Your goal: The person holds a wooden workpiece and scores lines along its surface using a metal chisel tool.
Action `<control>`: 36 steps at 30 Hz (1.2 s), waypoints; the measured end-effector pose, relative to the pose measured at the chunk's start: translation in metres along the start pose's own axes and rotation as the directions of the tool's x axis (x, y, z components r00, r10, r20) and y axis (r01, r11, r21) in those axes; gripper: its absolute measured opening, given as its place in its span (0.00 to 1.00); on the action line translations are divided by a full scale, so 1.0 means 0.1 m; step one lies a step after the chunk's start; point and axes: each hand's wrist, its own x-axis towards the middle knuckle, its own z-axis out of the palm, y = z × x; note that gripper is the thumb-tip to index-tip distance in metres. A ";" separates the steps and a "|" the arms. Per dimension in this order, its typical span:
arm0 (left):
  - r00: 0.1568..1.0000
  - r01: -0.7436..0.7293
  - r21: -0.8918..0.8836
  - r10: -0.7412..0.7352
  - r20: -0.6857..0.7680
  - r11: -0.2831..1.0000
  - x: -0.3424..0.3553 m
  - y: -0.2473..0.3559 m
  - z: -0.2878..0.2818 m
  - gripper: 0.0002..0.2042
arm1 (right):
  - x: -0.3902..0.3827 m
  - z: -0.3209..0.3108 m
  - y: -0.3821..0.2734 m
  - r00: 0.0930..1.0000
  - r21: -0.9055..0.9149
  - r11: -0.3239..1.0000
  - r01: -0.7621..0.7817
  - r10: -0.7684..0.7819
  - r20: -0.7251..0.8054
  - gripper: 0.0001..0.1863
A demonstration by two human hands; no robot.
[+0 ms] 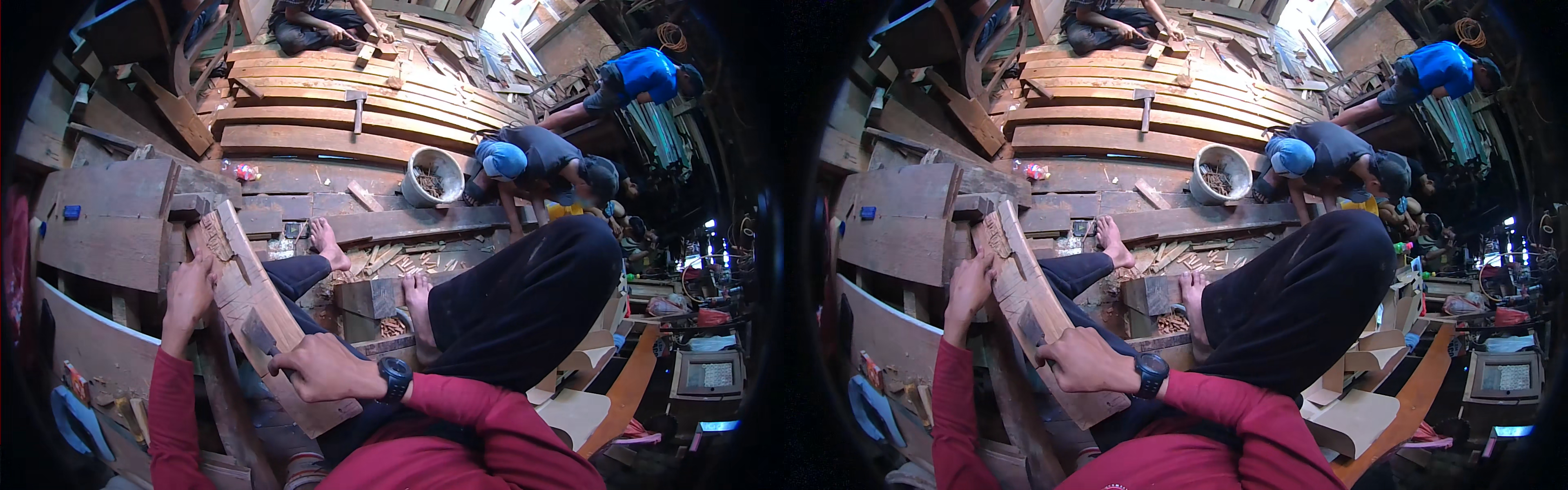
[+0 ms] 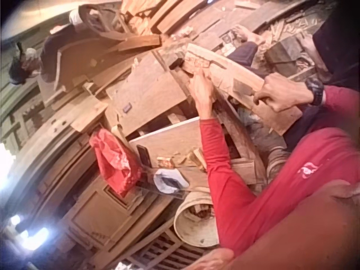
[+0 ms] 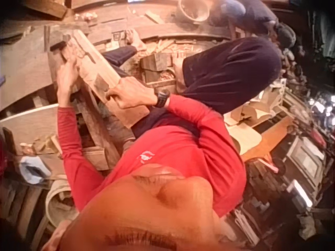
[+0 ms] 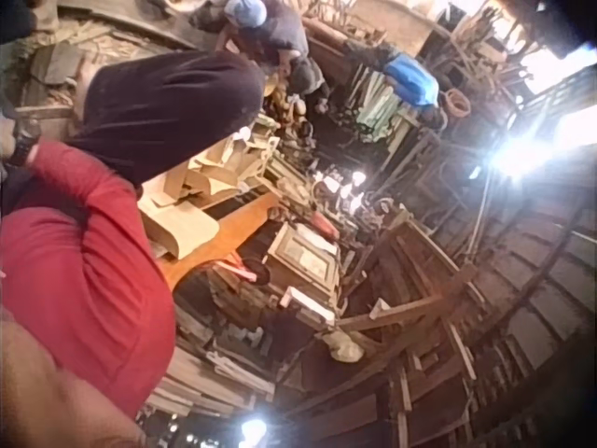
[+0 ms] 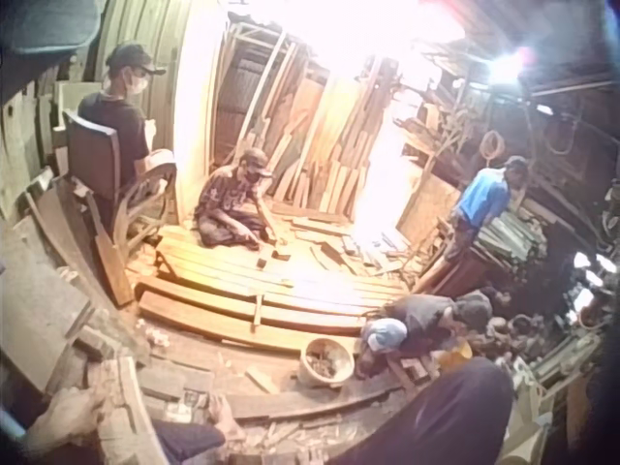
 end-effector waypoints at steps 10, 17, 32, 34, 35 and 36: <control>0.998 -0.022 0.015 0.023 -0.058 1.000 0.01 -0.04 0.05 0.14 | -0.05 0.02 0.07 0.999 -0.031 0.999 -0.008 0.010 0.052 0.20; 0.995 -0.061 0.015 0.062 -0.074 0.998 0.02 -0.08 0.10 0.14 | -0.05 0.03 0.03 0.999 -0.107 0.993 0.045 -0.041 0.033 0.17; 0.998 -0.019 0.032 0.021 -0.052 0.999 0.01 -0.04 0.06 0.17 | 0.00 0.03 0.10 0.998 -0.055 0.998 0.003 0.000 0.058 0.20; 0.999 0.000 0.030 0.002 -0.036 1.000 -0.01 -0.03 0.05 0.17 | 0.00 -0.02 0.00 0.996 -0.037 0.999 -0.007 0.010 0.091 0.19; 1.000 0.011 0.033 -0.010 -0.027 0.999 0.01 -0.01 0.03 0.17 | 0.00 0.03 0.08 0.996 -0.040 0.999 -0.008 0.011 0.087 0.19; 1.000 0.007 0.033 -0.006 -0.030 0.999 0.02 0.01 0.02 0.17 | -0.03 0.14 0.24 1.000 -0.053 0.999 -0.008 0.009 0.019 0.19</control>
